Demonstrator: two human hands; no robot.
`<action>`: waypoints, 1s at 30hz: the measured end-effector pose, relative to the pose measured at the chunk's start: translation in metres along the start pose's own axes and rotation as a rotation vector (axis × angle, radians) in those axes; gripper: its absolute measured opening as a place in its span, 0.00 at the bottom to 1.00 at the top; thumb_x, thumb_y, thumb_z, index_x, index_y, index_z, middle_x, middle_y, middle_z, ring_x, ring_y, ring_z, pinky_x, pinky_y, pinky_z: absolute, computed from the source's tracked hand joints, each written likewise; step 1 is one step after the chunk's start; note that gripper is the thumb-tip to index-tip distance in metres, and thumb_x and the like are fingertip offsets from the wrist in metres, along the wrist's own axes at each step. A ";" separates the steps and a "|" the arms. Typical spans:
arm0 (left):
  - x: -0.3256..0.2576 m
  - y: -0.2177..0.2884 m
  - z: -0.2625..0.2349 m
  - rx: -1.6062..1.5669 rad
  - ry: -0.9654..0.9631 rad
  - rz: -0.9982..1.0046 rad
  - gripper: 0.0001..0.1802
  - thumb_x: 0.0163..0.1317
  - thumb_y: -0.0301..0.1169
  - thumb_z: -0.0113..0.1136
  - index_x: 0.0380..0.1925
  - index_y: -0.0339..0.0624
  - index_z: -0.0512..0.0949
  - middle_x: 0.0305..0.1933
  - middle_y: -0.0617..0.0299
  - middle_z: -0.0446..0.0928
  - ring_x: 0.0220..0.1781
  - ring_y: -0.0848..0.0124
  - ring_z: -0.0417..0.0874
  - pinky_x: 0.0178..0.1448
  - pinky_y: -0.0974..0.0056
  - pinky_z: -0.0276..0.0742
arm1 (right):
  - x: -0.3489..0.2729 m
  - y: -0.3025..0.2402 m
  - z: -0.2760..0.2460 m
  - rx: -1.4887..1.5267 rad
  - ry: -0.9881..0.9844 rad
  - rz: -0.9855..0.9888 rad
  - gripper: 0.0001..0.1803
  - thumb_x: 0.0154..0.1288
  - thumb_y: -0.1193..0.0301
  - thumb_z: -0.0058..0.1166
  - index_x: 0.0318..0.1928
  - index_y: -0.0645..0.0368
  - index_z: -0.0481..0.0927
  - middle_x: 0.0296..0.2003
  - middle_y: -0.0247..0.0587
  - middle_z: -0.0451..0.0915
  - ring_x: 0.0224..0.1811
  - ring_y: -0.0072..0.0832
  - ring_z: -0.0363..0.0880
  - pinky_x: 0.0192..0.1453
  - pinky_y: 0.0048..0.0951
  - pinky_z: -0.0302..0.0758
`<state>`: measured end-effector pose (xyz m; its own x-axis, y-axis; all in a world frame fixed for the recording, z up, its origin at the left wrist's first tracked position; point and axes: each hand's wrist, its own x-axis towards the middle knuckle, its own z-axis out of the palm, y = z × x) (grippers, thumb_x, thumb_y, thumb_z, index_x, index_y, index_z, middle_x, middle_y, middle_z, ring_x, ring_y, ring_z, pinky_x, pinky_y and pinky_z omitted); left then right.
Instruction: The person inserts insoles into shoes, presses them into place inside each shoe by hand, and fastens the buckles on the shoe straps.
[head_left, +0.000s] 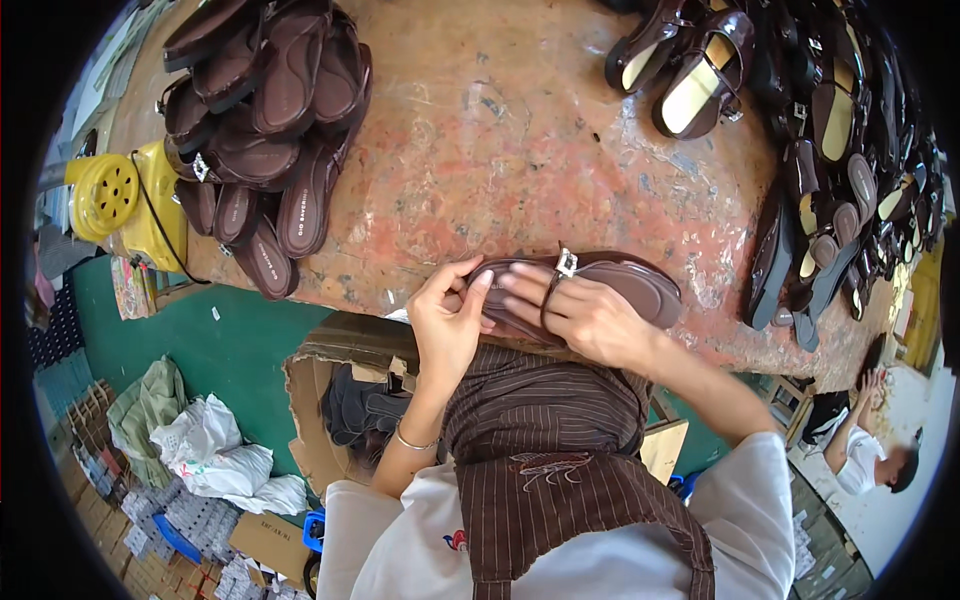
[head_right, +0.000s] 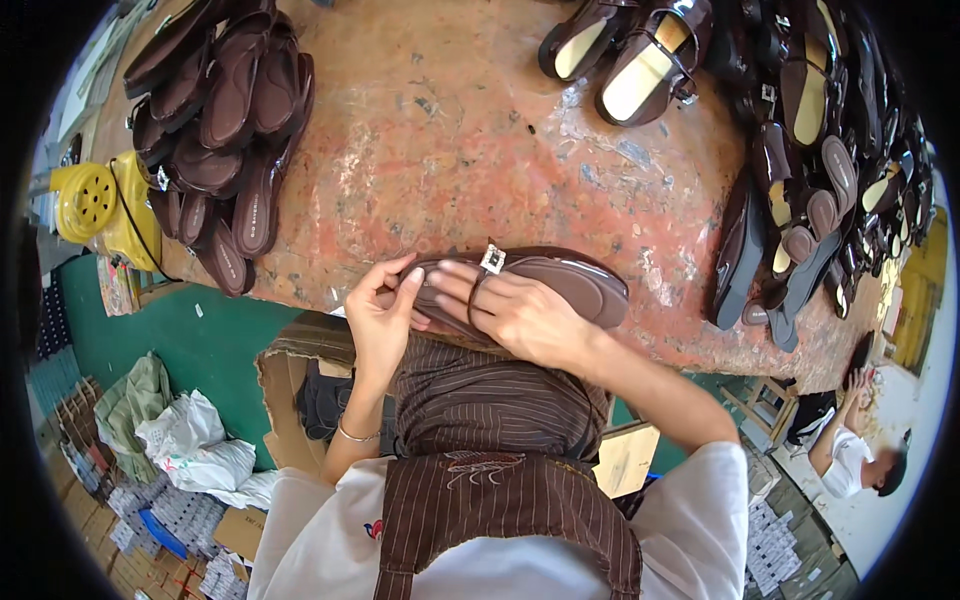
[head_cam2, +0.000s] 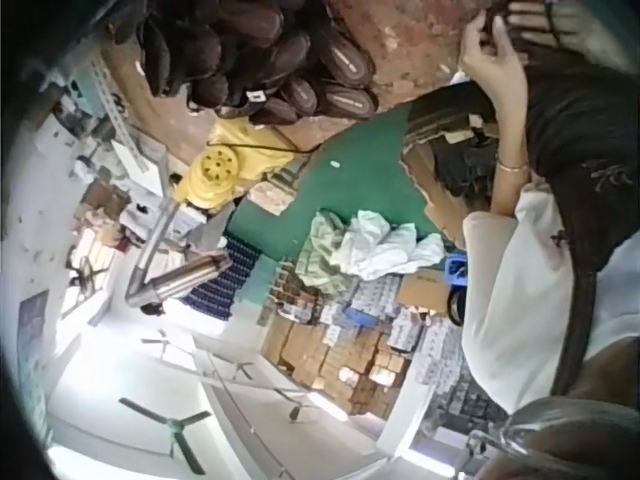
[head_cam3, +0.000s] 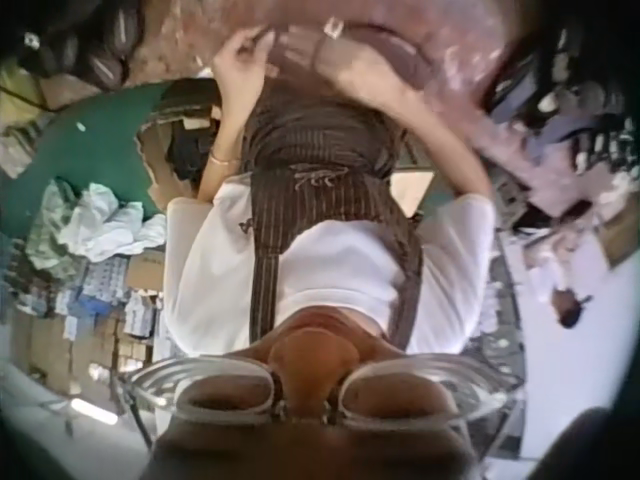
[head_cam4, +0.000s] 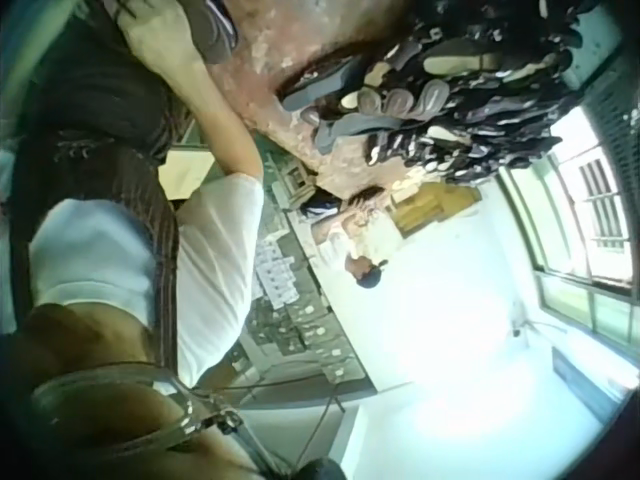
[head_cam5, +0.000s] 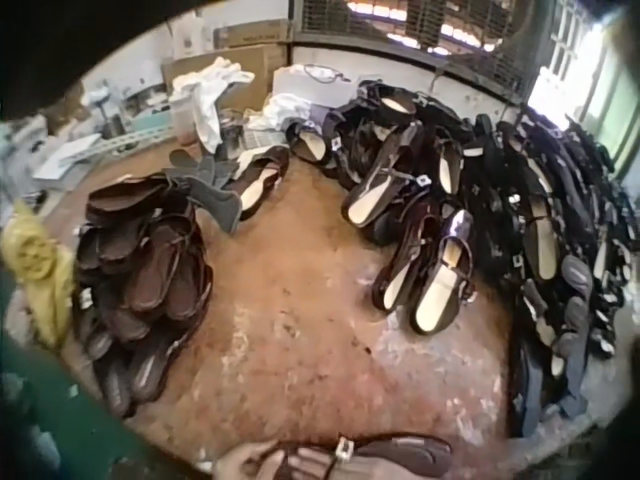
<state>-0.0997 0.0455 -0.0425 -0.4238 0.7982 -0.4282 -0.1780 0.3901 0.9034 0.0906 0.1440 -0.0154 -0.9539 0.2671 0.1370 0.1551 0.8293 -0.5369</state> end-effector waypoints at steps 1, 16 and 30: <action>0.001 -0.002 0.000 0.017 0.025 0.030 0.11 0.67 0.23 0.66 0.48 0.30 0.83 0.25 0.64 0.74 0.20 0.79 0.80 0.21 0.72 0.76 | 0.006 0.007 0.006 0.126 -0.100 -0.012 0.31 0.59 0.73 0.51 0.66 0.62 0.76 0.67 0.48 0.76 0.75 0.43 0.68 0.67 0.41 0.77; -0.010 0.008 0.004 0.259 0.010 0.070 0.07 0.74 0.26 0.57 0.39 0.30 0.79 0.21 0.59 0.79 0.17 0.75 0.81 0.17 0.69 0.73 | -0.033 -0.017 -0.012 -0.253 0.006 0.326 0.17 0.53 0.75 0.58 0.45 0.62 0.89 0.52 0.47 0.84 0.68 0.40 0.75 0.81 0.45 0.59; -0.083 -0.009 0.077 1.040 -0.494 0.851 0.30 0.56 0.30 0.67 0.59 0.27 0.75 0.70 0.43 0.69 0.78 0.45 0.62 0.78 0.39 0.59 | -0.062 -0.068 -0.032 -0.026 0.319 0.722 0.22 0.49 0.83 0.59 0.49 0.63 0.78 0.54 0.56 0.82 0.63 0.57 0.77 0.79 0.60 0.58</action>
<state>0.0055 0.0112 -0.0170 0.3161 0.9464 0.0664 0.7800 -0.2991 0.5497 0.1475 0.0869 0.0390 -0.4961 0.8683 -0.0040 0.7175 0.4073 -0.5651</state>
